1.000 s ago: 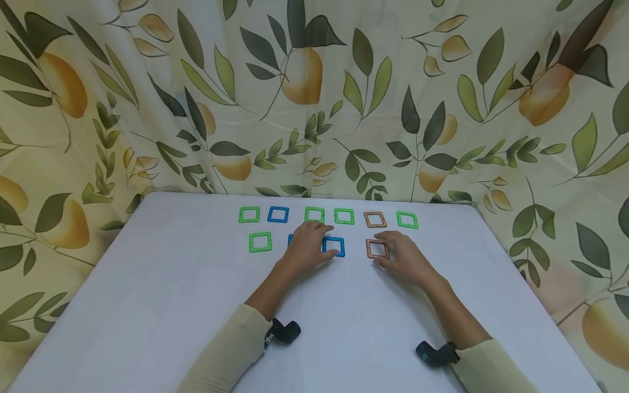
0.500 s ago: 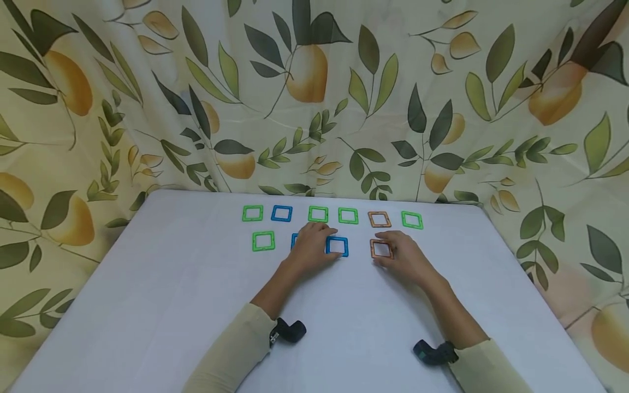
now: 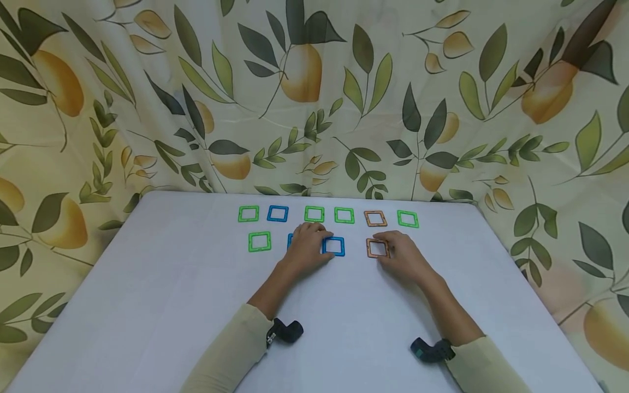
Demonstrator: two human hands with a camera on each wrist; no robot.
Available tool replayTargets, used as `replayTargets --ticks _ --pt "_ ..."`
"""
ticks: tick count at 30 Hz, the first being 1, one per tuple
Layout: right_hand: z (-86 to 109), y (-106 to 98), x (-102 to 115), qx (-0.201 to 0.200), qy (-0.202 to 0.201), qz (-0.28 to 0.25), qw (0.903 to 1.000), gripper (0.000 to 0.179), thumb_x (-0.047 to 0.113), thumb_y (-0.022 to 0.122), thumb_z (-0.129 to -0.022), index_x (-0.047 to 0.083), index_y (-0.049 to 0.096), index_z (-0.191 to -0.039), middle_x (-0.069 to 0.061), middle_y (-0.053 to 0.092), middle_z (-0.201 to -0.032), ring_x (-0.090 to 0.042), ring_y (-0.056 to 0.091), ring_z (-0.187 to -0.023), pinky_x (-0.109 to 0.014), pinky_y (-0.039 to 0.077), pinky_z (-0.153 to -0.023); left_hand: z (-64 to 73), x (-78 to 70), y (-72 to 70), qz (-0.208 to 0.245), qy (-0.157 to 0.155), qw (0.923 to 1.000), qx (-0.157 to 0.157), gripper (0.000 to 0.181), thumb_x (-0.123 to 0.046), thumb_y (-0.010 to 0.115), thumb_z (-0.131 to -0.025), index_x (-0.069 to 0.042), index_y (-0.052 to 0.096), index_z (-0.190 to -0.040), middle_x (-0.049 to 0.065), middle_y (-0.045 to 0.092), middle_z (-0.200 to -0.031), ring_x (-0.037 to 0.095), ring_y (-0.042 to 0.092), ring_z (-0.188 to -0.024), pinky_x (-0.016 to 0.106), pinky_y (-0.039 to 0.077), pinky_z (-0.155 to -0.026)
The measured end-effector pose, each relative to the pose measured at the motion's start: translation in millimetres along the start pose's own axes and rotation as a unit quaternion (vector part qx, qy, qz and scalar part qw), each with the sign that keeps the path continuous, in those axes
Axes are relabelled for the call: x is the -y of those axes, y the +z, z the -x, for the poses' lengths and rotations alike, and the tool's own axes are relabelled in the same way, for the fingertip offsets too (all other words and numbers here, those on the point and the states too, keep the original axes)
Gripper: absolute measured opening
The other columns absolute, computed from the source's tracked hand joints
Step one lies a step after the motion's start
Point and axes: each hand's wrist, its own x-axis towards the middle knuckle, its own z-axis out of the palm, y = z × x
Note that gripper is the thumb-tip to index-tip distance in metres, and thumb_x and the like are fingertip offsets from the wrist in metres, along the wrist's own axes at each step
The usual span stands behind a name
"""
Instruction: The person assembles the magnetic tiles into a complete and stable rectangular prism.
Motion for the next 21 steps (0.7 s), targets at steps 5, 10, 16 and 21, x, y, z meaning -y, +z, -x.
replayTargets --ticks 5,10,16,21 --pt "-0.1 3 0 0.002 0.009 -0.008 0.9999 0.047 -0.002 0.074 -0.088 -0.004 0.066 -0.134 -0.028 0.059 -0.140 -0.045 0.053 -0.129 -0.060 0.045 -0.107 0.4 -1.0 0.0 -0.005 0.001 1.0000 0.002 0.052 -0.036 0.080 -0.094 -0.015 0.069 -0.140 0.006 0.061 -0.139 0.031 0.045 -0.138 0.058 0.022 -0.124" --pt "0.5 7 2 -0.007 0.010 -0.021 0.9997 0.043 0.000 0.076 -0.090 -0.003 0.068 -0.132 -0.027 0.060 -0.137 -0.045 0.055 -0.125 -0.060 0.045 -0.106 -0.5 -1.1 1.2 -0.012 0.003 0.9999 0.002 0.050 -0.034 0.079 -0.094 -0.017 0.070 -0.140 0.006 0.061 -0.139 0.031 0.046 -0.136 0.061 0.022 -0.123" --pt "-1.9 11 2 -0.011 0.007 -0.032 0.9994 0.043 0.000 0.075 -0.091 -0.002 0.068 -0.133 -0.024 0.061 -0.139 -0.043 0.053 -0.131 -0.059 0.043 -0.110 -2.6 -0.8 2.3 -0.020 0.001 0.9998 0.004 0.050 -0.033 0.078 -0.094 -0.018 0.069 -0.141 0.007 0.060 -0.137 0.032 0.046 -0.134 0.062 0.021 -0.123" --pt "-1.9 12 4 -0.011 0.003 -0.045 0.9989 0.044 -0.004 0.072 -0.089 -0.001 0.067 -0.133 -0.023 0.060 -0.139 -0.041 0.056 -0.129 -0.058 0.044 -0.110 -3.3 -0.8 3.5 -0.021 -0.001 0.9998 0.007 0.051 -0.034 0.078 -0.095 -0.019 0.068 -0.142 0.006 0.060 -0.138 0.030 0.046 -0.133 0.062 0.019 -0.123"
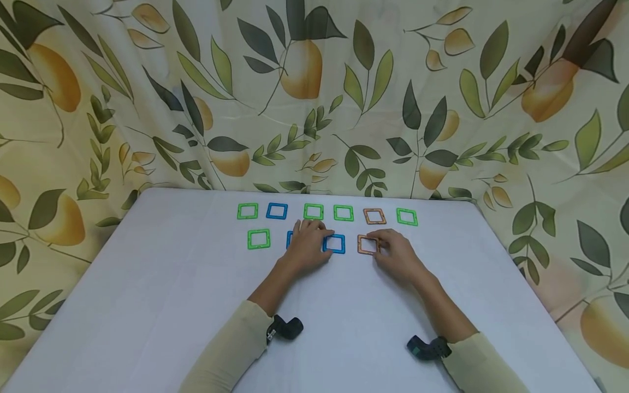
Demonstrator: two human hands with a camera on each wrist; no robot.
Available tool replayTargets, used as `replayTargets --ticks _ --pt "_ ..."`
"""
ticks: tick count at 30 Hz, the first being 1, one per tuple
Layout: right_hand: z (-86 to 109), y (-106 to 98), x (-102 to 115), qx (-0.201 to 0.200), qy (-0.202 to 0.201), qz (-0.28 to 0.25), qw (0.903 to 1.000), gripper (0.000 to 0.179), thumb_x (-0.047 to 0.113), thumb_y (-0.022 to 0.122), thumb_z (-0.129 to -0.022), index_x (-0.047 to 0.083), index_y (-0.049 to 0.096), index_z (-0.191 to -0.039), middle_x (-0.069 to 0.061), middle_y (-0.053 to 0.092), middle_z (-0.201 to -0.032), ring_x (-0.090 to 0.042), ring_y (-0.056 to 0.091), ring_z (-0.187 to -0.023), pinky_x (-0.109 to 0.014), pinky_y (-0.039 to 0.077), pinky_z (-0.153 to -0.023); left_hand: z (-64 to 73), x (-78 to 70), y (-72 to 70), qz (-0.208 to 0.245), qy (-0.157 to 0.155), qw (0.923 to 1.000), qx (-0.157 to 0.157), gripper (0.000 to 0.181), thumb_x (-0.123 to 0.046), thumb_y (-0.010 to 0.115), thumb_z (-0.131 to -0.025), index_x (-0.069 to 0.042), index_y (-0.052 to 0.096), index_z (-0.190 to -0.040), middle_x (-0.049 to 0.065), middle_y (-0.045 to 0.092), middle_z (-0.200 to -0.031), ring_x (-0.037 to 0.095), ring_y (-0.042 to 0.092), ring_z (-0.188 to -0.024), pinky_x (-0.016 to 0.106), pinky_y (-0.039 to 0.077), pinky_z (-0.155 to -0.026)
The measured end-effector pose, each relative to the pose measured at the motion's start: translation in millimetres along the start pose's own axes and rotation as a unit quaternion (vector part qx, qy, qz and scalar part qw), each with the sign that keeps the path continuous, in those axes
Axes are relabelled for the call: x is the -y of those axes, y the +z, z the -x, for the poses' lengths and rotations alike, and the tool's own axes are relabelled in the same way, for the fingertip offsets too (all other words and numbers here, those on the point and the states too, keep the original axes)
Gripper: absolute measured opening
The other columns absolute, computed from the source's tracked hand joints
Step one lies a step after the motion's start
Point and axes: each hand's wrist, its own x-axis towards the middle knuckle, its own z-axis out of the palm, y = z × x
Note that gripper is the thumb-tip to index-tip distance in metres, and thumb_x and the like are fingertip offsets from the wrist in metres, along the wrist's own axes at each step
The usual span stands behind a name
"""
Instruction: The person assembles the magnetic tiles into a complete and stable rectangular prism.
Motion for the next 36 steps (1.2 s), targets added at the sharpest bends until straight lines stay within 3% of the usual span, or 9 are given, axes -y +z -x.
replayTargets --ticks 10,18,36 --pt "1.8 8 1 -0.013 -0.007 -0.024 0.9996 0.047 -0.006 0.075 -0.091 0.000 0.065 -0.137 -0.021 0.063 -0.136 -0.039 0.064 -0.119 -0.055 0.050 -0.103 -0.6 -0.1 0.6 0.004 -0.007 1.0000 -0.005 0.052 -0.039 0.079 -0.094 -0.019 0.069 -0.141 0.005 0.061 -0.140 0.029 0.046 -0.135 0.064 0.017 -0.123" --pt "3.6 10 2 -0.014 -0.005 -0.038 0.9992 0.046 -0.003 0.075 -0.093 0.002 0.064 -0.137 -0.018 0.063 -0.140 -0.037 0.060 -0.128 -0.055 0.045 -0.110 1.5 -0.6 0.0 0.003 -0.009 0.9999 -0.006 0.050 -0.036 0.080 -0.094 -0.019 0.070 -0.139 0.003 0.063 -0.137 0.028 0.047 -0.133 0.065 0.017 -0.122" --pt "0.3 15 -2 -0.017 -0.010 -0.054 0.9983 0.046 -0.002 0.073 -0.095 0.004 0.063 -0.140 -0.017 0.062 -0.142 -0.037 0.059 -0.130 -0.054 0.044 -0.112 -2.5 1.9 5.7 0.003 0.004 0.9999 -0.016 0.050 -0.037 0.080 -0.095 -0.019 0.070 -0.141 0.004 0.062 -0.139 0.029 0.048 -0.132 0.064 0.022 -0.121"
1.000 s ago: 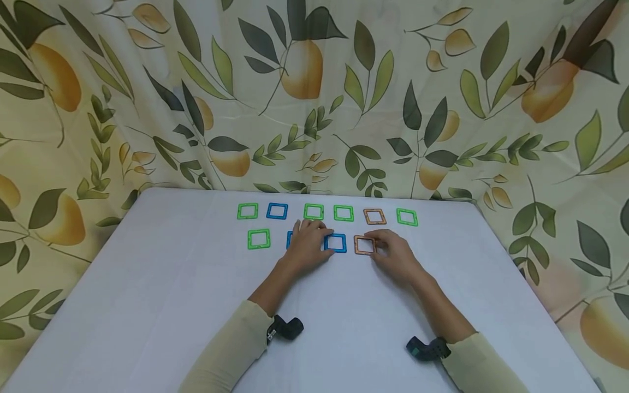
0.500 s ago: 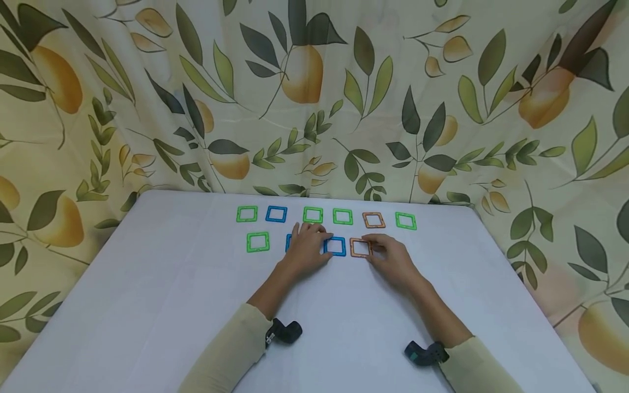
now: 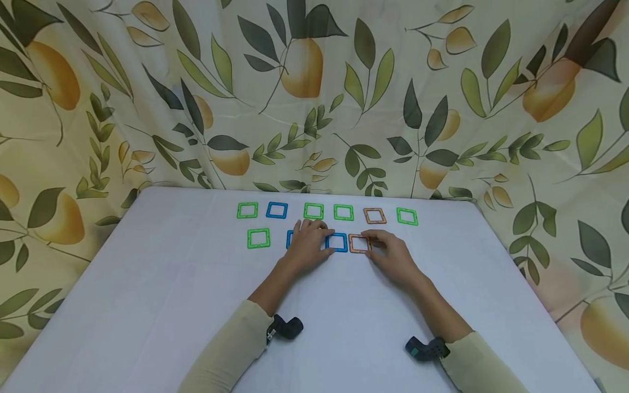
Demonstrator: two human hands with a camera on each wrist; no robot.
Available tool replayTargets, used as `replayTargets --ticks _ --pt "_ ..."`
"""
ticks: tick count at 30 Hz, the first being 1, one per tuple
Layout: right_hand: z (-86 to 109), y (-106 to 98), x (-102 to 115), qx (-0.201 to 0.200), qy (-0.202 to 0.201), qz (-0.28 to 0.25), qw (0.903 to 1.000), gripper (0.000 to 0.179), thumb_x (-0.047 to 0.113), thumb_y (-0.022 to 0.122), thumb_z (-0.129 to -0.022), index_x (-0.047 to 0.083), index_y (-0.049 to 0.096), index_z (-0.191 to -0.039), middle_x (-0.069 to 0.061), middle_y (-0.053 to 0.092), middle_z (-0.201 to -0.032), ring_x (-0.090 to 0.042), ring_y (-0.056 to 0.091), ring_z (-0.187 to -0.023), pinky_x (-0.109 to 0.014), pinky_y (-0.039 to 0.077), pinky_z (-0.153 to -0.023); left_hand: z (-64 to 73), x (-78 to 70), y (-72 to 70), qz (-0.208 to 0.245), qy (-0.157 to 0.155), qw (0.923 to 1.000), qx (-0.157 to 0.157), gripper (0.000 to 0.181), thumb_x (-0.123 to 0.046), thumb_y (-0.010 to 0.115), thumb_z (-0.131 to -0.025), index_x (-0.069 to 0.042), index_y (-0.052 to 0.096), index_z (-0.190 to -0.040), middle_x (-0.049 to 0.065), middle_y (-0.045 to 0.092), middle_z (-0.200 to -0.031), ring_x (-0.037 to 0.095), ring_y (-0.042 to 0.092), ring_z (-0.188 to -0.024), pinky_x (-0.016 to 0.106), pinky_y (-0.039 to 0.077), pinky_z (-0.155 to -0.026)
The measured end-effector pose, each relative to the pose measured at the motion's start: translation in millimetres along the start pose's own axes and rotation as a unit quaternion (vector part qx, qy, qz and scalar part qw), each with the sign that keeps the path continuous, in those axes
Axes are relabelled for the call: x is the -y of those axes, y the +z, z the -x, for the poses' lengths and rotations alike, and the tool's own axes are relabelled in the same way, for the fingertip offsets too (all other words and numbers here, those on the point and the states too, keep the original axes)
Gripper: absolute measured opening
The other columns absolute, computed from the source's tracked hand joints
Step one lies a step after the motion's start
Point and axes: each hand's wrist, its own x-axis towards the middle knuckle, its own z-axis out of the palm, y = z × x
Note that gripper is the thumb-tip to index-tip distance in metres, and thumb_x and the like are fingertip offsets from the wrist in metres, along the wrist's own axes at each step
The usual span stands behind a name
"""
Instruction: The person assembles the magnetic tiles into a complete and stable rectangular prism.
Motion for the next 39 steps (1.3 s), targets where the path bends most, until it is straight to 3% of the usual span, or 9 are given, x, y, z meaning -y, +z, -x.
replayTargets --ticks 39 --pt "-1.5 1.1 -2.5 0.004 -0.014 -0.014 0.9998 0.044 -0.006 0.074 -0.094 0.005 0.066 -0.136 -0.015 0.064 -0.139 -0.036 0.059 -0.130 -0.051 0.047 -0.109 0.5 -1.3 -1.2 0.004 -0.003 1.0000 0.001 0.051 -0.038 0.080 -0.095 -0.019 0.069 -0.141 0.003 0.062 -0.141 0.029 0.048 -0.134 0.064 0.024 -0.121"
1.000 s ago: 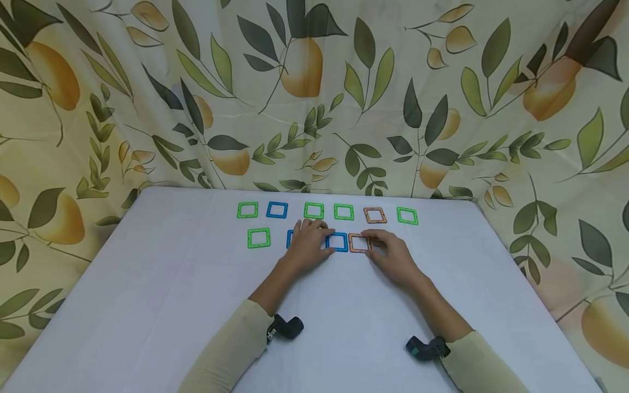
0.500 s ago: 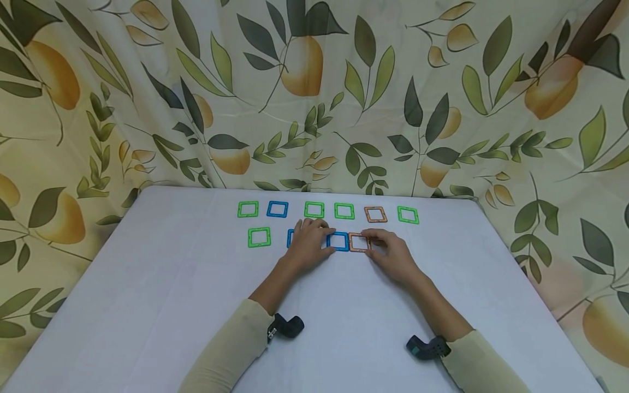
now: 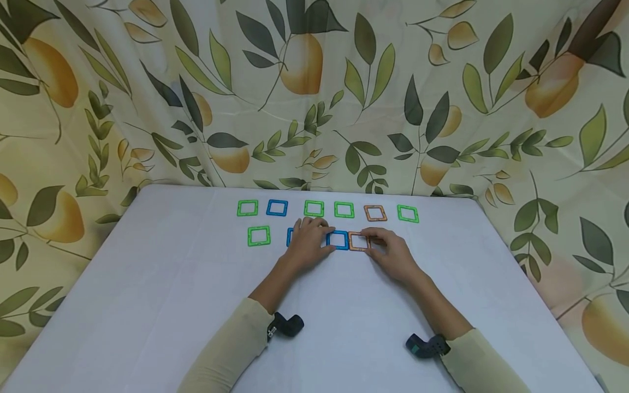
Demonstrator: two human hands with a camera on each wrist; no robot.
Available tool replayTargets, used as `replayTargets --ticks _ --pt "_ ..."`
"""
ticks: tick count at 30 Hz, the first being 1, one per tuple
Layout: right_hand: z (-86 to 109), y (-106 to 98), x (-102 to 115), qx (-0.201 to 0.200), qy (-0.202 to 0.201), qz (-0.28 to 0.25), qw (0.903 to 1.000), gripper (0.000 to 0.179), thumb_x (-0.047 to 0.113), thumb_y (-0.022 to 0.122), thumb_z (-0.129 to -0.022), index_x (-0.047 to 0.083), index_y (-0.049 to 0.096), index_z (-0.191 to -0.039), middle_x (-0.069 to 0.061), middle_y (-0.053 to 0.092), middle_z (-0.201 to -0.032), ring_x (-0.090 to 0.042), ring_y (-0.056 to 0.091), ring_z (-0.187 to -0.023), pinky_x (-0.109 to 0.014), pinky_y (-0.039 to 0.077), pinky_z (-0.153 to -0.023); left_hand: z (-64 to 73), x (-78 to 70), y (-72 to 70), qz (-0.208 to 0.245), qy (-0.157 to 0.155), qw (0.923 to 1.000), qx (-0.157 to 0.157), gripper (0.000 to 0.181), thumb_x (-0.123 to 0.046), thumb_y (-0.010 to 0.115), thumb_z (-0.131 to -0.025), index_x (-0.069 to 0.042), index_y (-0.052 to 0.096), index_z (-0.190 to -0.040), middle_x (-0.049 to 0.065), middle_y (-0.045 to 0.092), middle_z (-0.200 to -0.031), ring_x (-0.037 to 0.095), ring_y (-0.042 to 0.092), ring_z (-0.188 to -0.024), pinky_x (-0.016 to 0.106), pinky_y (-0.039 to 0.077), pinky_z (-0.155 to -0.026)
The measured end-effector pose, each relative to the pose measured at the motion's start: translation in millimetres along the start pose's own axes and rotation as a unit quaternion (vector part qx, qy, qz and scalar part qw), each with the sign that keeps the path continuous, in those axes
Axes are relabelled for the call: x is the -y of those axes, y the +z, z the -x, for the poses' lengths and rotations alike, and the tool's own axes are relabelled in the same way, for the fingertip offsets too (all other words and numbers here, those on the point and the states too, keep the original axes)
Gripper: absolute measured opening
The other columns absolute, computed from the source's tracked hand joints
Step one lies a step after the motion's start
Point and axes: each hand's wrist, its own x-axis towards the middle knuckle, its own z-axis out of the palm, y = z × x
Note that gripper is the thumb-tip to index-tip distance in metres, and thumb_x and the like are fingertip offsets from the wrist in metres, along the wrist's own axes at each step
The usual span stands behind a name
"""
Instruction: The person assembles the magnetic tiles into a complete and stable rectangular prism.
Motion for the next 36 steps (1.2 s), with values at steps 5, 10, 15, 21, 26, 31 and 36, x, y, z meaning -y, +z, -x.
replayTargets --ticks 5,10,15,21,26,31,36 --pt "-0.6 0 -1 0.002 0.001 -0.002 1.0000 0.045 -0.006 0.073 -0.094 0.005 0.066 -0.136 -0.015 0.064 -0.140 -0.036 0.058 -0.132 -0.051 0.047 -0.110 -0.4 0.8 -1.1 0.000 -0.003 1.0000 0.007 0.053 -0.039 0.079 -0.096 -0.019 0.068 -0.143 0.003 0.061 -0.142 0.028 0.047 -0.134 0.064 0.022 -0.122" --pt "-1.2 0 0 0.003 0.009 -0.005 0.9999 0.045 -0.006 0.073 -0.094 0.005 0.066 -0.136 -0.015 0.063 -0.141 -0.036 0.058 -0.132 -0.052 0.046 -0.110 0.2 2.2 -8.0 0.013 -0.009 0.9998 0.012 0.056 -0.040 0.079 -0.095 -0.019 0.066 -0.145 0.005 0.059 -0.146 0.029 0.045 -0.138 0.060 0.023 -0.123" --pt "-1.5 0 1 0.003 0.011 -0.008 0.9999 0.044 -0.005 0.073 -0.094 0.005 0.066 -0.136 -0.015 0.063 -0.141 -0.035 0.058 -0.131 -0.052 0.046 -0.111 0.3 7.2 -17.7 0.029 -0.024 0.9992 0.009 0.055 -0.038 0.081 -0.093 -0.020 0.067 -0.143 0.005 0.059 -0.146 0.027 0.048 -0.134 0.049 0.036 -0.117" --pt "0.4 -1 0 0.005 0.015 -0.009 0.9998 0.043 -0.003 0.072 -0.095 0.004 0.065 -0.137 -0.015 0.063 -0.141 -0.035 0.057 -0.132 -0.053 0.043 -0.113 -0.9 17.8 -32.1 0.035 -0.026 0.9989 0.018 0.058 -0.039 0.087 -0.088 -0.019 0.069 -0.140 0.004 0.062 -0.142 0.026 0.053 -0.124 0.045 0.045 -0.106" --pt "0.5 0 -2 0.004 0.010 -0.006 0.9999 0.044 -0.001 0.072 -0.096 0.004 0.064 -0.138 -0.015 0.063 -0.140 -0.035 0.057 -0.133 -0.053 0.042 -0.113 -0.7 29.4 -46.0 0.052 -0.038 0.9976 0.027 0.063 -0.037 0.092 -0.083 -0.017 0.070 -0.138 0.007 0.063 -0.138 0.028 0.054 -0.125 0.046 0.049 -0.102" --pt "1.5 0 -2 0.004 0.007 -0.008 0.9999 0.043 -0.001 0.072 -0.096 0.004 0.064 -0.138 -0.015 0.063 -0.140 -0.036 0.057 -0.133 -0.053 0.042 -0.113 4.0 38.4 -54.8 0.056 -0.056 0.9954 0.055 0.071 -0.031 0.096 -0.078 -0.015 0.067 -0.141 0.008 0.065 -0.130 0.028 0.054 -0.123 0.047 0.048 -0.102" --pt "1.3 0 0 0.004 0.005 -0.011 0.9999 0.042 -0.002 0.072 -0.096 0.004 0.065 -0.137 -0.015 0.063 -0.141 -0.036 0.056 -0.133 -0.053 0.042 -0.113 7.9 45.9 -57.5 0.067 -0.076 0.9914 0.082 0.070 -0.026 0.098 -0.075 -0.015 0.068 -0.138 0.008 0.065 -0.130 0.028 0.052 -0.123 0.050 0.045 -0.105"
